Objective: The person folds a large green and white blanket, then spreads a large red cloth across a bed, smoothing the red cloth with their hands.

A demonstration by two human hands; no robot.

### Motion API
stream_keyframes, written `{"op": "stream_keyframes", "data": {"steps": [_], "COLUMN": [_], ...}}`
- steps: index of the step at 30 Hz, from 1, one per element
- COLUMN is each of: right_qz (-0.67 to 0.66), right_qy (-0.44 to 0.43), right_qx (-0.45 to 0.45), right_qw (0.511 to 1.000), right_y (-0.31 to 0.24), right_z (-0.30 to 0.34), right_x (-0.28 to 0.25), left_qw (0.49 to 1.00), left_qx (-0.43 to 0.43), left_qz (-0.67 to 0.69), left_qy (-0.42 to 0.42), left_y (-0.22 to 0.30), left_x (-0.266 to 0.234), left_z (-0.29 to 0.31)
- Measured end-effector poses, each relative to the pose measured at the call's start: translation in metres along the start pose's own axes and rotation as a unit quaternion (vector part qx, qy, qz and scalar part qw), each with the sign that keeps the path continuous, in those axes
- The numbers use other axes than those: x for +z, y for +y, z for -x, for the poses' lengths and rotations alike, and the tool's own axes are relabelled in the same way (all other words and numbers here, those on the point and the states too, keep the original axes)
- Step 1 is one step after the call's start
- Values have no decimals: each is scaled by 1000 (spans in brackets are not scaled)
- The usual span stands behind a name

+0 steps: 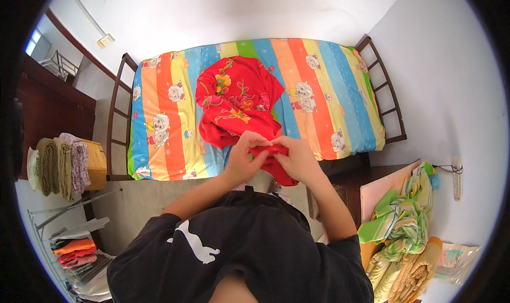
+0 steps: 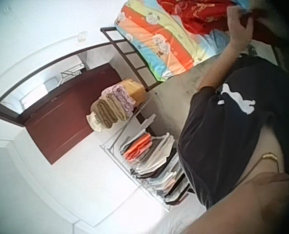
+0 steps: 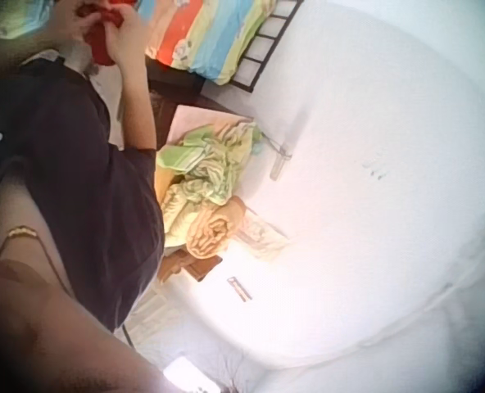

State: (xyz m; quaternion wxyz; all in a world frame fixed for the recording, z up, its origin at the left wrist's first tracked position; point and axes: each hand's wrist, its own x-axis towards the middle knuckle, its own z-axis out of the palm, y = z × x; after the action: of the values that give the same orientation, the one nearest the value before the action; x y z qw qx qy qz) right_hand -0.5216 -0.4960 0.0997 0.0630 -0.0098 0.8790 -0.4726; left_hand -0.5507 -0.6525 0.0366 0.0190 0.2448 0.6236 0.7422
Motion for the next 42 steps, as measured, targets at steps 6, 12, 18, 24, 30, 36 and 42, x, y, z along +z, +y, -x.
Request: {"op": "stream_keyframes", "data": {"steps": [6,12,18,24,30,36,42], "right_qz": [28,-90,-313,-445,-448,-554,-534], "right_qy": [56,138,308,367,426,362,360], "right_qx": [-1,-36,-196,-254,-128,-74,-94], "right_qw": [998,986,877,776,776,746,759], "right_y": [-46,-78,-76,-30,-18,-41,-28], "right_z": [11,51,95,129,113,104,124], "right_x": [-28,-65,-86,-115,-98,-80,-86], "left_qw": [940,962,991,980,952,849,520], "left_qx": [214,-180,-49,60,-62,-504,-699], "left_qz": [-226,-170,1,166,-260,-143,480], "left_qy": [137,115,124,95,-148,67,103], "left_y": [-37,-139,-171,-22,-138,-277,-294], "left_x": [-3,-55,-66,-53,-25,-50,-35], "left_z": [16,-12,-105,-230,-128,50,52]}}
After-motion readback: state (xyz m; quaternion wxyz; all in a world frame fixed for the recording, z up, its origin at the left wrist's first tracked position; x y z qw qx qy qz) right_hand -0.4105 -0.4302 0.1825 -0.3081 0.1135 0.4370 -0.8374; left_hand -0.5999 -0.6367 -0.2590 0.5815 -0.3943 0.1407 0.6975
